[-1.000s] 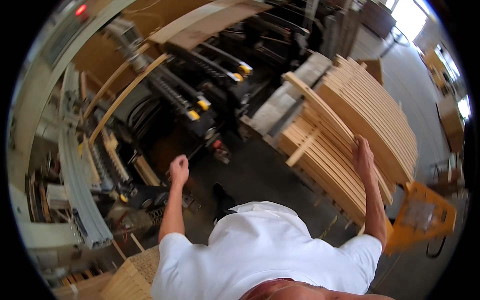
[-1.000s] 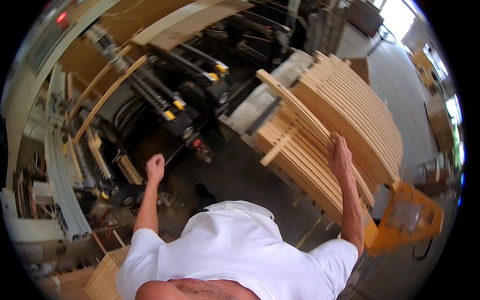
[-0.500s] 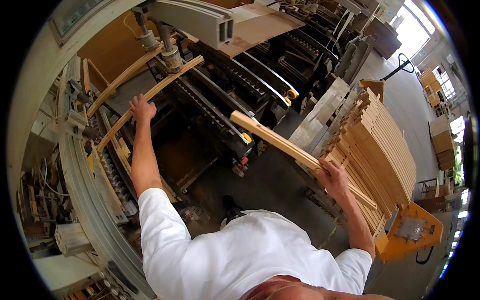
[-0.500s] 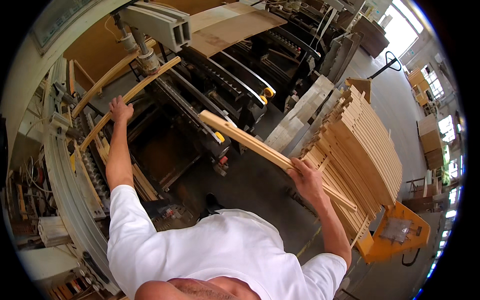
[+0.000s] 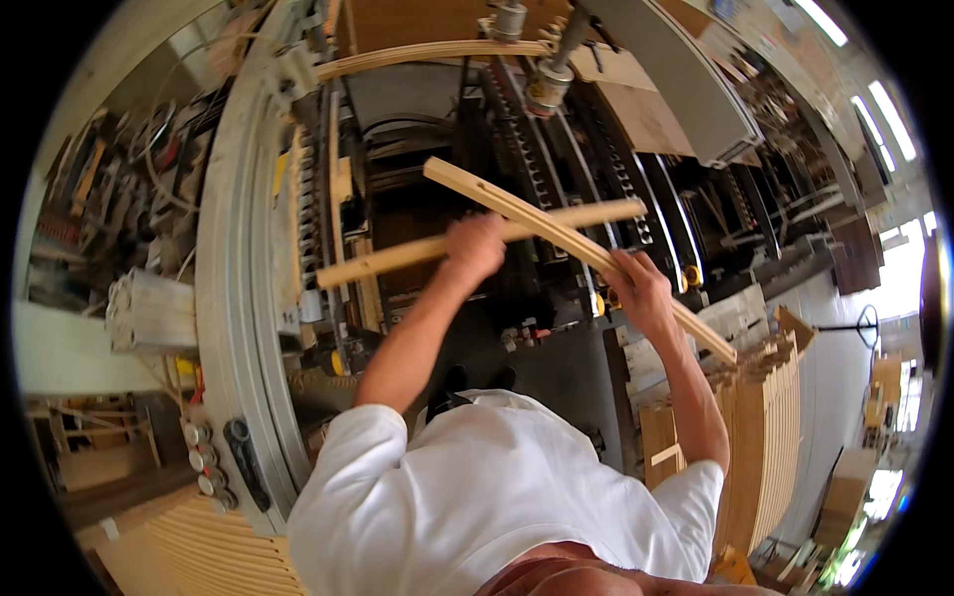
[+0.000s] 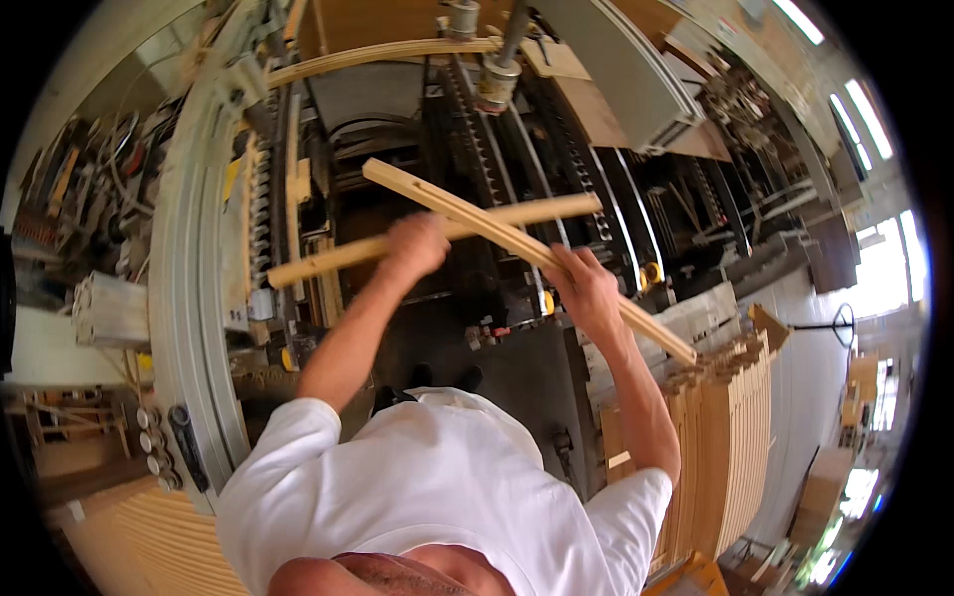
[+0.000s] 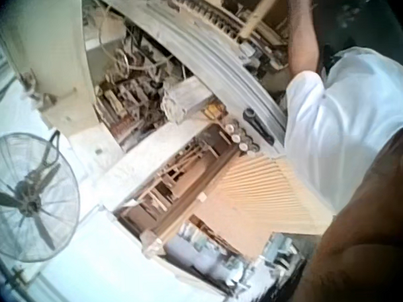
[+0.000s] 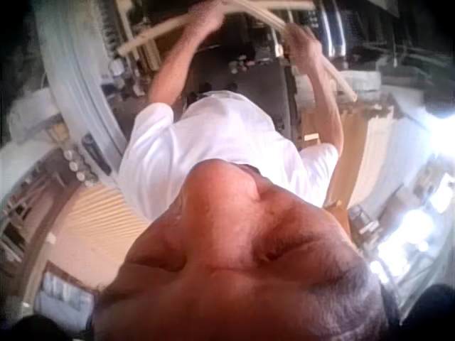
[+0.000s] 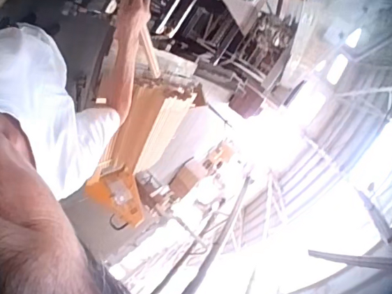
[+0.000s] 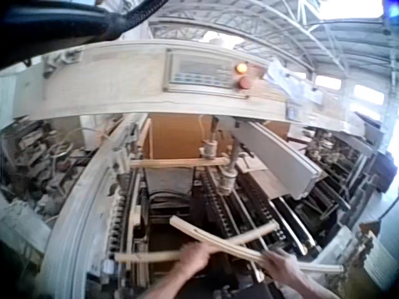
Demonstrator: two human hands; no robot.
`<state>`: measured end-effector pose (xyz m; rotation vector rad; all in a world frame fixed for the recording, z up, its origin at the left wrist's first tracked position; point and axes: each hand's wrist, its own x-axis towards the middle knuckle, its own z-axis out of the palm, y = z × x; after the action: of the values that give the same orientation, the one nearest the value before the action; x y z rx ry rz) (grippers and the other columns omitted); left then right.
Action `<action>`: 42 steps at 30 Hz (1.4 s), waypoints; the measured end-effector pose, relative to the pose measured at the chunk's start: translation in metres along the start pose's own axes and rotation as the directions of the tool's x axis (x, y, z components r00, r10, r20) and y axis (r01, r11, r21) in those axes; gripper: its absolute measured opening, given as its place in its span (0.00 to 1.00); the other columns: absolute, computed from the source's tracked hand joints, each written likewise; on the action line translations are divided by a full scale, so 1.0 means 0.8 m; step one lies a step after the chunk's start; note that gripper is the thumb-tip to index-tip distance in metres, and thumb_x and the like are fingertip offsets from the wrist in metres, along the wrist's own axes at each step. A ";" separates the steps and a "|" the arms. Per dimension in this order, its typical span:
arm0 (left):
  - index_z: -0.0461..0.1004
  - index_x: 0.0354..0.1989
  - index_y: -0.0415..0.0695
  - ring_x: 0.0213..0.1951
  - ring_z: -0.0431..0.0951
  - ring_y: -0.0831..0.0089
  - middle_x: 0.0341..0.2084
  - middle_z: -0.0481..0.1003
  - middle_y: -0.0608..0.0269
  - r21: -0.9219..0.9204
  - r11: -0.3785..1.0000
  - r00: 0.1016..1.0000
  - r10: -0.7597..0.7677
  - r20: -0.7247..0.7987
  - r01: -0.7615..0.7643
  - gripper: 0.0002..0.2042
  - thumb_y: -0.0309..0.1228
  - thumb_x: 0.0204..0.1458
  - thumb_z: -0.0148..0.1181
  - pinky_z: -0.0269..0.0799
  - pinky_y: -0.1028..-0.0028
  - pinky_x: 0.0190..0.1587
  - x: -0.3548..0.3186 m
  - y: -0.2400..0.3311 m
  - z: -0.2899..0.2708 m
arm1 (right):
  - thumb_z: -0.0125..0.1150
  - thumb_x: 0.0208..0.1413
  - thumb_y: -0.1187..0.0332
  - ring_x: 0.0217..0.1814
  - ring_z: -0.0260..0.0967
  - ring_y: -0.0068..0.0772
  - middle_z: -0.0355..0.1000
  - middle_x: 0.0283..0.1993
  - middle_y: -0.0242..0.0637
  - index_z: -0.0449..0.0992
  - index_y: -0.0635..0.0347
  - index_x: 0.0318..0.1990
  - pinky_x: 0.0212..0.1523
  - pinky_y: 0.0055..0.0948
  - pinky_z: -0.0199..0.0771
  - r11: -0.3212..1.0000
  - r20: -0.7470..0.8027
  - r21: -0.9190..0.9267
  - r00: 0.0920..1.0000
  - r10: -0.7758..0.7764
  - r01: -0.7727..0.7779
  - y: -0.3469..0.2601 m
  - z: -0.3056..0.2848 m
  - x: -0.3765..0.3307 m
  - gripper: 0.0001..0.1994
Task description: The person repeatedly picks up thin wooden slats from a stack and feeds them into a processing machine. They then retrieve the processed slats from the output side and place them onto a growing stack on a yellow cart. This cycle is performed continuously.
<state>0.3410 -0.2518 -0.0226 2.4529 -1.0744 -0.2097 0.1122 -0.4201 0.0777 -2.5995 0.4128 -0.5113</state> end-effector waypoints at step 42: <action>0.79 0.43 0.47 0.43 0.78 0.48 0.35 0.79 0.48 -0.140 0.548 0.564 -0.815 0.131 0.825 0.17 0.37 0.43 0.67 0.73 0.54 0.45 -0.445 0.046 0.085 | 0.62 0.54 0.57 0.49 0.72 0.49 0.77 0.43 0.39 0.76 0.50 0.45 0.50 0.47 0.65 0.769 0.164 -0.330 0.835 -0.525 0.548 -0.006 0.344 0.442 0.14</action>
<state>0.0516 -0.0383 -0.0804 2.5811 0.2018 -0.6327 0.5418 -0.4426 -0.0475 -3.0890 -0.3198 -0.5774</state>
